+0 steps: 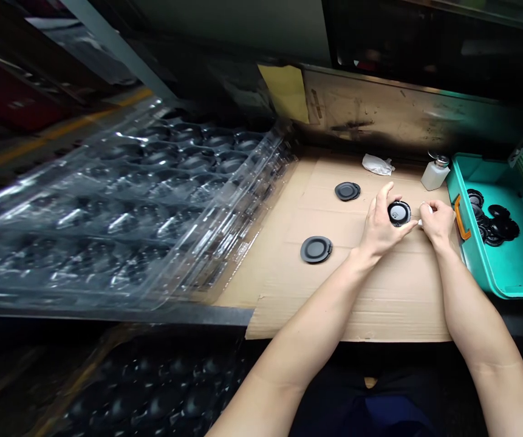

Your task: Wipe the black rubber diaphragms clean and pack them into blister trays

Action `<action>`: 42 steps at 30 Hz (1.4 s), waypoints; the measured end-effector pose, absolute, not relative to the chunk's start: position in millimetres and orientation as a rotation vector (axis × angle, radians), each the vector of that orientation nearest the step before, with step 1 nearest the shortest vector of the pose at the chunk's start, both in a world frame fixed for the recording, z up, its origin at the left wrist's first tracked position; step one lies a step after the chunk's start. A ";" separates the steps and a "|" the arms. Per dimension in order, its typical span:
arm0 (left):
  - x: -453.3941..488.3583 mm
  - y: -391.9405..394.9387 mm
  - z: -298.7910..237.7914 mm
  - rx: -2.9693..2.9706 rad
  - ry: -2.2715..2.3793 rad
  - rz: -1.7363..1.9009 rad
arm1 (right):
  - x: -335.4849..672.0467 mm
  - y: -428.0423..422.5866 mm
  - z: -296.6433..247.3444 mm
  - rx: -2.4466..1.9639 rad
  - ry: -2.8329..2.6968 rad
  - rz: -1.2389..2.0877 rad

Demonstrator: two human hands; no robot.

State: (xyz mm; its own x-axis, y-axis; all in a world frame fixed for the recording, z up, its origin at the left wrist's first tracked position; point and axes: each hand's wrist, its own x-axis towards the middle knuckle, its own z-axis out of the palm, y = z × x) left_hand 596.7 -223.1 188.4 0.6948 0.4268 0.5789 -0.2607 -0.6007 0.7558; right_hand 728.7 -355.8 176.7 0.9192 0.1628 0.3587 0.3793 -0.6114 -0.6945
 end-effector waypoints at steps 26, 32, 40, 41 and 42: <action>453.7 -112.3 188.9 2.469 0.814 0.392 | 732.6 -356.0 165.9 -2.277 -0.398 -0.279; 461.5 -125.8 190.7 2.628 0.988 0.363 | 729.8 -357.1 165.8 -2.244 -0.417 -0.255; 447.8 -140.9 193.7 2.750 0.849 0.236 | 727.9 -352.9 162.6 -2.091 -0.469 -0.303; 447.4 -141.8 191.4 2.781 0.794 0.190 | 726.9 -352.2 163.3 -2.056 -0.489 -0.322; 447.3 -141.6 189.1 2.802 0.747 0.145 | 725.6 -351.8 164.2 -2.026 -0.506 -0.327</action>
